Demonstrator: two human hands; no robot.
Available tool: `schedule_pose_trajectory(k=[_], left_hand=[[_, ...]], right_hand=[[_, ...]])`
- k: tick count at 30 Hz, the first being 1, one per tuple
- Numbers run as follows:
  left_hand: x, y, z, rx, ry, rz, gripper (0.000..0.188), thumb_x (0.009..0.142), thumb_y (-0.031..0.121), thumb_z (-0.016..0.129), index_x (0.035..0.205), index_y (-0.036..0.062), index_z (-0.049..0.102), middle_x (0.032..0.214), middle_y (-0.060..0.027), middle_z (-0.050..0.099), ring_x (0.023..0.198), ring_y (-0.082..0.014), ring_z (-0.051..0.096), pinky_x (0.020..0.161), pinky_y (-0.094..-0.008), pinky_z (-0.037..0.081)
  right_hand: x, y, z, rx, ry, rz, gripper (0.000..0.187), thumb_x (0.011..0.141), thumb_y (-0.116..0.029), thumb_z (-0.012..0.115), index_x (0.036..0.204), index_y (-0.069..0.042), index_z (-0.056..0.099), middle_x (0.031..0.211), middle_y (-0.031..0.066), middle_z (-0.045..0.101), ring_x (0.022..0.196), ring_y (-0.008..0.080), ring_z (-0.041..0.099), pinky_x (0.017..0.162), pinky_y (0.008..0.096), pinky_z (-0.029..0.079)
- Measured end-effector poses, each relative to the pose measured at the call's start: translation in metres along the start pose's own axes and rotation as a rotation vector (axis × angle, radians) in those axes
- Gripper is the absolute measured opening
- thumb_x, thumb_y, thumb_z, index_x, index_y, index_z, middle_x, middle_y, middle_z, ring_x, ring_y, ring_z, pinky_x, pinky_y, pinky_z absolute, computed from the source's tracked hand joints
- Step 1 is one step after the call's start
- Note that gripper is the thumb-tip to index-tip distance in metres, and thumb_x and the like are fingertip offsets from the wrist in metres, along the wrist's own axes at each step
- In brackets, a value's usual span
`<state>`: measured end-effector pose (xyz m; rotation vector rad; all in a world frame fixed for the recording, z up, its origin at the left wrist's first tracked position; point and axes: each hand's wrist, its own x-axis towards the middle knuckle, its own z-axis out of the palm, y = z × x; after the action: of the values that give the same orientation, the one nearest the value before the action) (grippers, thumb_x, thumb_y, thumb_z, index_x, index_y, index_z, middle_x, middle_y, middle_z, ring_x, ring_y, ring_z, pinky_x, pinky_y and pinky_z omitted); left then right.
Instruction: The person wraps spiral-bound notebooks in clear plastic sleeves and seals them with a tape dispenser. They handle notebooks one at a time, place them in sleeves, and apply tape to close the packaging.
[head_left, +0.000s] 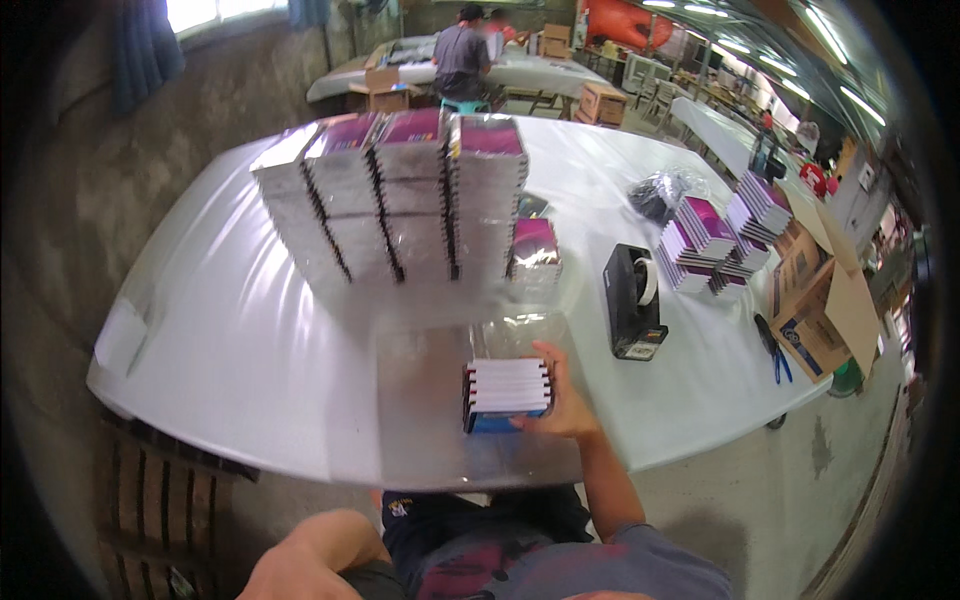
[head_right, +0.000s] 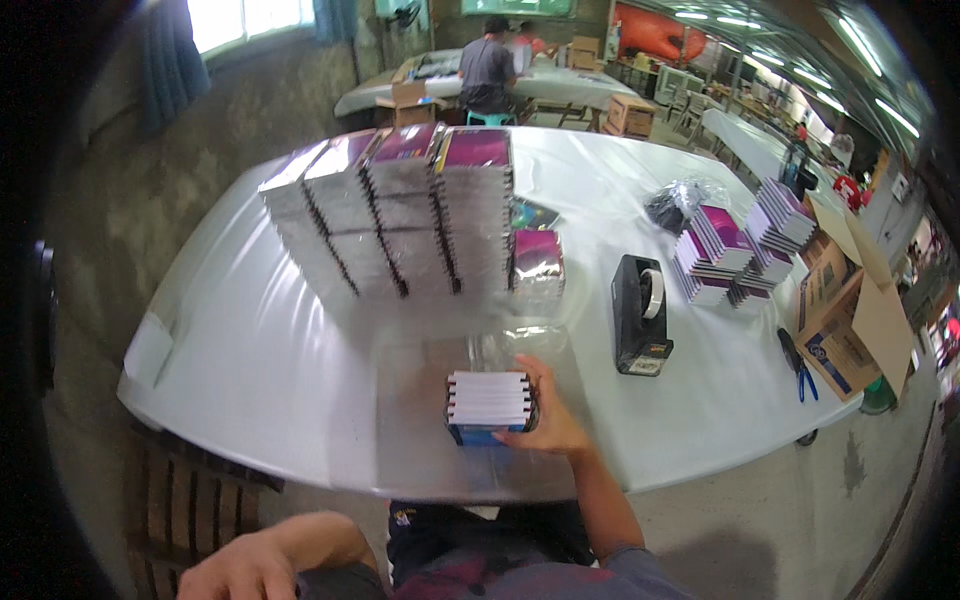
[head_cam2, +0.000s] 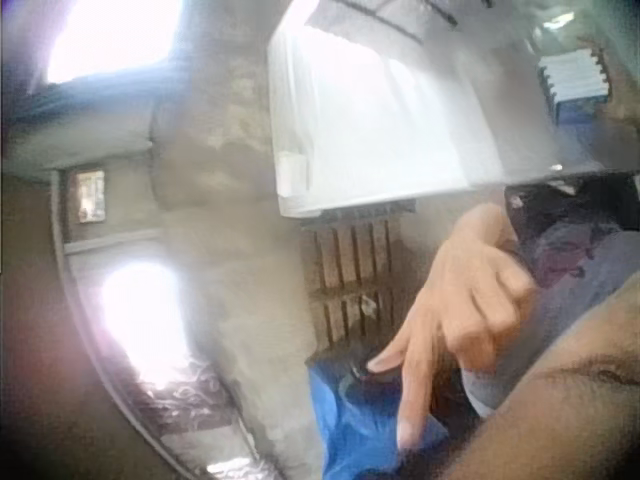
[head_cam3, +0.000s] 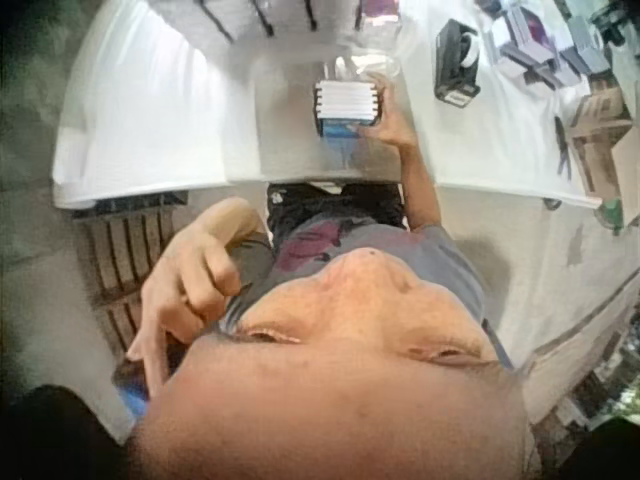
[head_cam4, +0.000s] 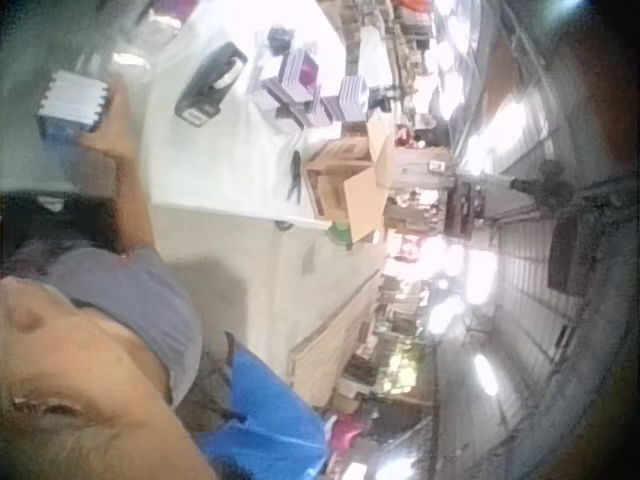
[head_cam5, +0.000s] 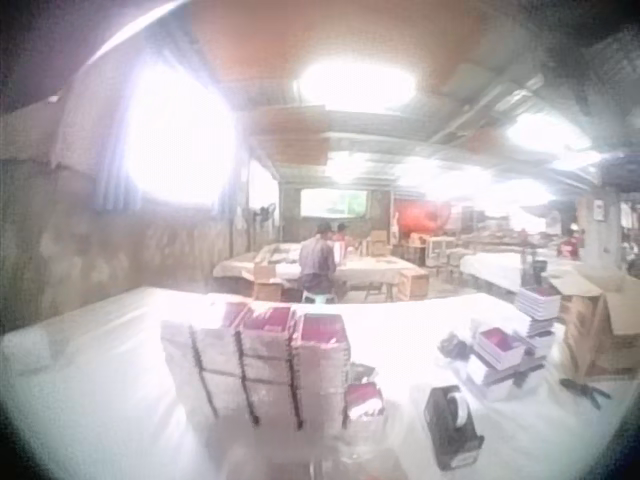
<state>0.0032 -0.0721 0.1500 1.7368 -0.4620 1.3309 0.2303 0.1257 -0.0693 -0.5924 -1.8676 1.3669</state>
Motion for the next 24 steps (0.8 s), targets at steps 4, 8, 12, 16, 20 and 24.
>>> schedule_pose_trajectory(k=[4, 8, 12, 16, 20, 24], left_hand=[[-0.109, -0.03, 0.008, 0.329, 0.63, 0.125, 0.067, 0.091, 0.052, 0.045, 0.143, 0.015, 0.023, 0.119, -0.0099, 0.042, 0.104, -0.0231, 0.044, 0.091, -0.0443, 0.04], [-0.161, -0.126, -0.044, 0.985, 0.735, -0.706, 0.136, 0.048, 0.037, 0.091, 0.147, 0.0057, 0.003, 0.143, -0.0187, 0.029, 0.134, -0.0301, 0.03, 0.109, -0.0469, 0.025], [-0.187, -0.212, -0.044, 0.821, 0.927, -0.854, 0.118, 0.044, 0.023, 0.095, 0.135, 0.0, 0.023, 0.128, -0.0158, 0.045, 0.12, -0.0265, 0.047, 0.101, -0.0375, 0.038], [-0.17, -0.205, -0.04, 0.77, 1.009, -0.709, 0.092, 0.048, 0.016, 0.093, 0.118, 0.0016, 0.035, 0.116, -0.0122, 0.052, 0.109, -0.0216, 0.054, 0.092, -0.034, 0.045], [-0.172, -0.199, -0.044, 0.769, 1.084, -0.782, 0.086, 0.049, 0.012, 0.092, 0.115, 0.0028, 0.038, 0.11, -0.0109, 0.058, 0.101, -0.0213, 0.058, 0.09, -0.0329, 0.046], [-0.159, -0.198, -0.047, 0.797, 1.121, -0.823, 0.079, 0.054, 0.017, 0.091, 0.114, 0.0009, 0.042, 0.114, -0.0132, 0.057, 0.104, -0.0224, 0.057, 0.092, -0.0338, 0.045]], right_hand=[[0.009, -0.003, 0.013, 0.055, -0.043, -0.041, 0.11, 0.06, -0.008, 0.083, 0.144, -0.01, 0.012, 0.125, 0.0143, 0.041, 0.12, 0.0251, 0.04, 0.104, 0.0375, 0.03], [0.001, 0.007, 0.022, 0.043, 0.044, 0.023, 0.11, 0.06, -0.004, 0.082, 0.145, -0.011, 0.012, 0.128, 0.0137, 0.039, 0.121, 0.0246, 0.039, 0.104, 0.0365, 0.031], [-0.005, 0.001, 0.033, 0.165, 0.153, 0.139, 0.102, 0.058, -0.006, 0.085, 0.141, -0.009, 0.024, 0.125, 0.0098, 0.046, 0.116, 0.0201, 0.046, 0.101, 0.0344, 0.037], [-0.006, 0.01, 0.036, 0.189, 0.18, 0.168, 0.095, 0.054, -0.01, 0.089, 0.132, -0.007, 0.036, 0.118, 0.0071, 0.052, 0.111, 0.0176, 0.051, 0.098, 0.0337, 0.04], [-0.006, 0.038, 0.045, -0.166, 0.187, -0.13, 0.092, 0.052, -0.011, 0.089, 0.129, -0.006, 0.039, 0.115, 0.0066, 0.054, 0.109, 0.0179, 0.052, 0.097, 0.0325, 0.04], [-0.002, 0.03, 0.046, 0.025, 0.218, 0.042, 0.09, 0.054, -0.01, 0.088, 0.13, -0.005, 0.04, 0.116, 0.0068, 0.057, 0.107, 0.0176, 0.055, 0.096, 0.0329, 0.043]])
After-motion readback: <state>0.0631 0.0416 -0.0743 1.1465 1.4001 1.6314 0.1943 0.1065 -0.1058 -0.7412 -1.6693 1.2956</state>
